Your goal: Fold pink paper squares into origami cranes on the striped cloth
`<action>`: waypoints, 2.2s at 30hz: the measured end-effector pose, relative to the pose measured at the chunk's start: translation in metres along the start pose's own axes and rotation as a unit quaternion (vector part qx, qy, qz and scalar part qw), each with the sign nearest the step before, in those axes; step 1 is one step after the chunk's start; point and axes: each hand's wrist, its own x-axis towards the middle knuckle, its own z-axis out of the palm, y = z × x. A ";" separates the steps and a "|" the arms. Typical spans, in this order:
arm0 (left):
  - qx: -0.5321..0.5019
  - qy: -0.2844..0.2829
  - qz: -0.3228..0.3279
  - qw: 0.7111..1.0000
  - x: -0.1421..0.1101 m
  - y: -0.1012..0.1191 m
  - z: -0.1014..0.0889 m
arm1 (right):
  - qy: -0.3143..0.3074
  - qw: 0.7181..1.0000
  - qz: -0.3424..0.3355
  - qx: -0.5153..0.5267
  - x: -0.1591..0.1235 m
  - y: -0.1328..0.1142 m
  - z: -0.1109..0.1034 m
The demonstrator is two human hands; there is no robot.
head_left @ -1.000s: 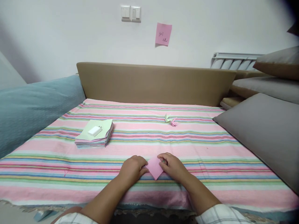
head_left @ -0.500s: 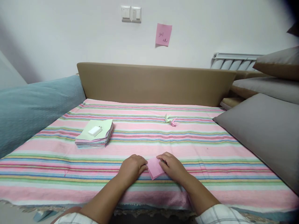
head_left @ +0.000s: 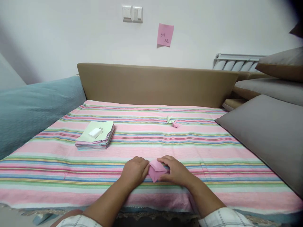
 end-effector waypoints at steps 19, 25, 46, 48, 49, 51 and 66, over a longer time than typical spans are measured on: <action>-0.055 0.016 -0.013 0.998 0.006 0.004 0.013 | 0.056 0.993 0.009 -0.100 0.004 -0.002 0.017; -0.072 0.024 -0.042 0.996 0.014 0.002 0.017 | 0.069 0.993 0.027 -0.089 0.006 -0.001 0.019; -0.079 0.025 -0.113 0.990 0.024 0.005 0.015 | 0.112 0.988 0.101 -0.026 0.011 -0.005 0.015; -0.075 0.007 -0.116 0.990 0.024 0.006 0.013 | 0.114 0.988 0.106 -0.024 0.011 -0.004 0.016; -0.072 0.000 -0.118 0.990 0.024 0.006 0.012 | 0.115 0.987 0.109 -0.022 0.011 -0.004 0.016; -0.060 -0.008 -0.122 0.991 0.023 0.007 0.011 | 0.122 0.986 0.114 -0.016 0.010 -0.003 0.017; -0.020 -0.028 -0.129 0.991 0.026 0.010 0.009 | 0.060 0.980 0.086 0.168 0.002 0.007 0.001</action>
